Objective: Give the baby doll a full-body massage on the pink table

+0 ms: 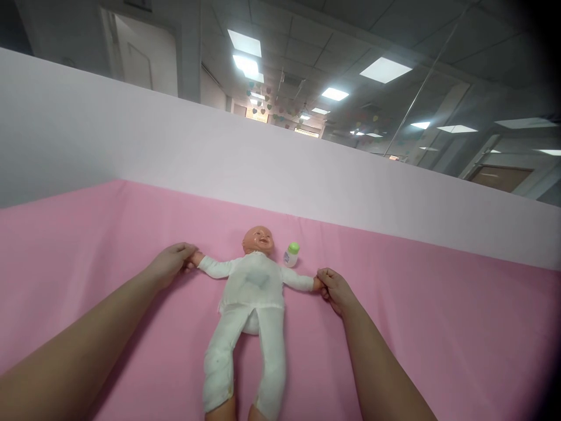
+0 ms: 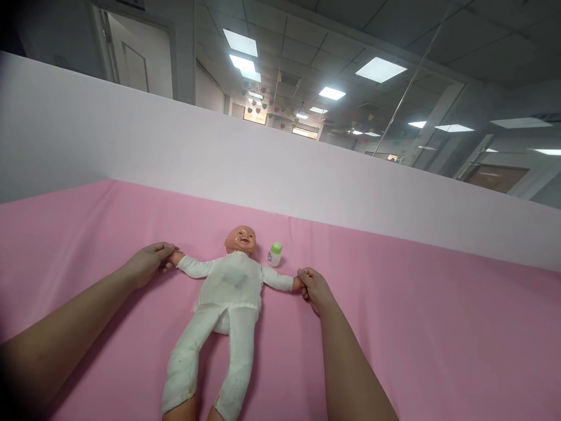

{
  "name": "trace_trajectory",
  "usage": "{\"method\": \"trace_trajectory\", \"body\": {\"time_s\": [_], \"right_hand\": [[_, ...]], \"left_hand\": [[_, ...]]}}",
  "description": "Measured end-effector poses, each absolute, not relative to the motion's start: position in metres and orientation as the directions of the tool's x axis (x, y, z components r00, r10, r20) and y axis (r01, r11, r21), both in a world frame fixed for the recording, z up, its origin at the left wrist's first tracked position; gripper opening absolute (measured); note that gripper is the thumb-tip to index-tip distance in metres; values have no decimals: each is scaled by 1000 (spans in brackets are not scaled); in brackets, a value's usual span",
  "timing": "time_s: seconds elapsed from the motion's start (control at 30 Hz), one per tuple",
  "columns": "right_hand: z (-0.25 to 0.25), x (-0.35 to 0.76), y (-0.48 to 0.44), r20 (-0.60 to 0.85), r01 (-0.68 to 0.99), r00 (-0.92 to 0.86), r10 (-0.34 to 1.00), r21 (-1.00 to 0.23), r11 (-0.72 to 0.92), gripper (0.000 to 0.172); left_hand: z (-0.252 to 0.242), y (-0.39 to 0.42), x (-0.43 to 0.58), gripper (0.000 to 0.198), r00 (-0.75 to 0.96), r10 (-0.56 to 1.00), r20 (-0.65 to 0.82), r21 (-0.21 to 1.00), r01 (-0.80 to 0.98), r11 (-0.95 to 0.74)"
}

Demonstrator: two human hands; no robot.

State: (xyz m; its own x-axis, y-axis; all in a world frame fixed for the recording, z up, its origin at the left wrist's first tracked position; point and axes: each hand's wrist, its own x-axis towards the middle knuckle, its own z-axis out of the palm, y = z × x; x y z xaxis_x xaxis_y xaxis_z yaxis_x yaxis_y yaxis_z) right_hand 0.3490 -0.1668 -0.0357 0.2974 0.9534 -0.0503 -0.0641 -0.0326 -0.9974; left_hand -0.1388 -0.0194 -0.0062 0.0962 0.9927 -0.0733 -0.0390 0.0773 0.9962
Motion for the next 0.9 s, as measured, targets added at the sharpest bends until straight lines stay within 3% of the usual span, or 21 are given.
{"method": "trace_trajectory", "body": {"time_s": [0.27,0.43,0.6,0.9], "right_hand": [[-35,350,-165,-67,-111,360,930,-993,-29,35],[-32,355,-167,-68,-177,335,940,-984,-8,42],[-31,356,-170,-67,-212,270,961,-977,-9,45],[-33,350,-167,-57,-123,291,955,-992,-21,40]], "left_hand": [[-4,-19,-137,34,50,991,-127,984,-117,132],[-7,-17,-139,44,86,988,-131,978,-149,143],[-9,-16,-142,47,125,988,-96,990,-96,108],[-13,-13,-142,39,66,997,-37,997,75,32]]}}
